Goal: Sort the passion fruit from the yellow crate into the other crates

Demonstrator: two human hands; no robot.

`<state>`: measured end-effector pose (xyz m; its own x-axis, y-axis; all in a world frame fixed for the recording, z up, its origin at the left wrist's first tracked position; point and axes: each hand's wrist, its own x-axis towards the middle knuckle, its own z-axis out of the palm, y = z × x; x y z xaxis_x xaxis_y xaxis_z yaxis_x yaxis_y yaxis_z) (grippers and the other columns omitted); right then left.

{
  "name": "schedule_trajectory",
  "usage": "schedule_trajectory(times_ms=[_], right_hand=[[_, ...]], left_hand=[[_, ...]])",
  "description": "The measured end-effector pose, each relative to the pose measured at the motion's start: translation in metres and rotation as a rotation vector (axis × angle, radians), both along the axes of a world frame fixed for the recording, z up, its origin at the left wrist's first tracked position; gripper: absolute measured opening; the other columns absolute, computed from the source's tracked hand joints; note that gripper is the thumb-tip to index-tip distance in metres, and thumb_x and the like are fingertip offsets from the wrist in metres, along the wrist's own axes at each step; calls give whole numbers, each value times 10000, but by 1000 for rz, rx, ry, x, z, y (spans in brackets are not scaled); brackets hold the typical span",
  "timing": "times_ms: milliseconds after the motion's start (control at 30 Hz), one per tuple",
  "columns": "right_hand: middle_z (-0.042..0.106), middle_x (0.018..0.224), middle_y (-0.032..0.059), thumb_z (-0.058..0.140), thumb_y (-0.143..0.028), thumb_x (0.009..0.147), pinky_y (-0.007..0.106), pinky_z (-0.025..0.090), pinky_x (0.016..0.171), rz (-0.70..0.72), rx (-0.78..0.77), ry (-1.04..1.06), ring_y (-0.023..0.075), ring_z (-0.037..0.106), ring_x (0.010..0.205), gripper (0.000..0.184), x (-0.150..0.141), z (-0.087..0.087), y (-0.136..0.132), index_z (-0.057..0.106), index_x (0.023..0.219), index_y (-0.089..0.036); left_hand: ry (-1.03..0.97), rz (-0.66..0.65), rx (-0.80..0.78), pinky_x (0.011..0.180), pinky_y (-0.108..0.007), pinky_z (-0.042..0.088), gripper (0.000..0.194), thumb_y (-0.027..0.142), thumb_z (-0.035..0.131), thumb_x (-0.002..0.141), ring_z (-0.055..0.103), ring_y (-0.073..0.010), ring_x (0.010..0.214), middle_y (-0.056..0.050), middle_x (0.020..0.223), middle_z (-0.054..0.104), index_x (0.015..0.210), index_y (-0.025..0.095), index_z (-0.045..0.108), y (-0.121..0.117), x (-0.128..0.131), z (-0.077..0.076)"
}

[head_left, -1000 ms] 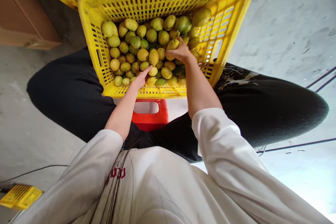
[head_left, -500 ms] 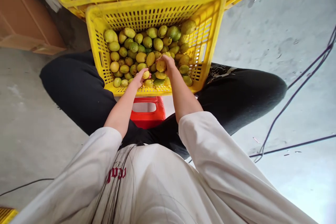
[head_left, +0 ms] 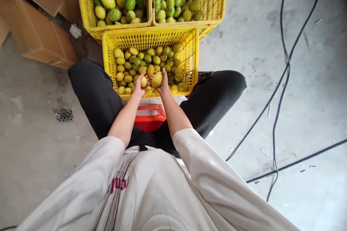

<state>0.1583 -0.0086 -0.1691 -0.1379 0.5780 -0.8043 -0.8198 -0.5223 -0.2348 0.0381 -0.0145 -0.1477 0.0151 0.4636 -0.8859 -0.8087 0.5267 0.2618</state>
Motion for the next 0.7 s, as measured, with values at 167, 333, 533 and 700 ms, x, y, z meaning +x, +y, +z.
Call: schedule_trajectory(times_ms=[167,333,533,700], right_hand=[[761,809,29,513,-474,982,465,707,891,-12,165,169,269,794,1002,288,5,22,-18,642,1075,-234],[776,835,39,571,-423,887,479,712,893,72,211,153,289,804,1005,230,-3,33,-33,636,1040,-264],[756,800,12,612,-461,880,454,722,884,50,244,122,271,797,958,256,-3,35,-42,620,1048,-269],[747,769,3,562,-324,918,314,703,727,99,171,171,200,760,764,225,1,32,-45,636,1107,-227]], left_hand=[[-31,59,150,560,-186,546,291,319,546,1060,697,-115,621,7,829,761,1285,268,724,-19,-6,25],[-61,64,172,562,-179,537,289,315,479,1124,686,-111,623,-10,779,755,1185,210,742,-31,-8,41],[-205,30,240,481,-139,486,376,441,516,1137,665,-97,602,-35,744,706,955,195,733,-41,-5,53],[-171,-58,104,509,-161,546,303,370,561,1113,642,-108,511,-40,683,706,1023,167,768,-38,-7,53]])
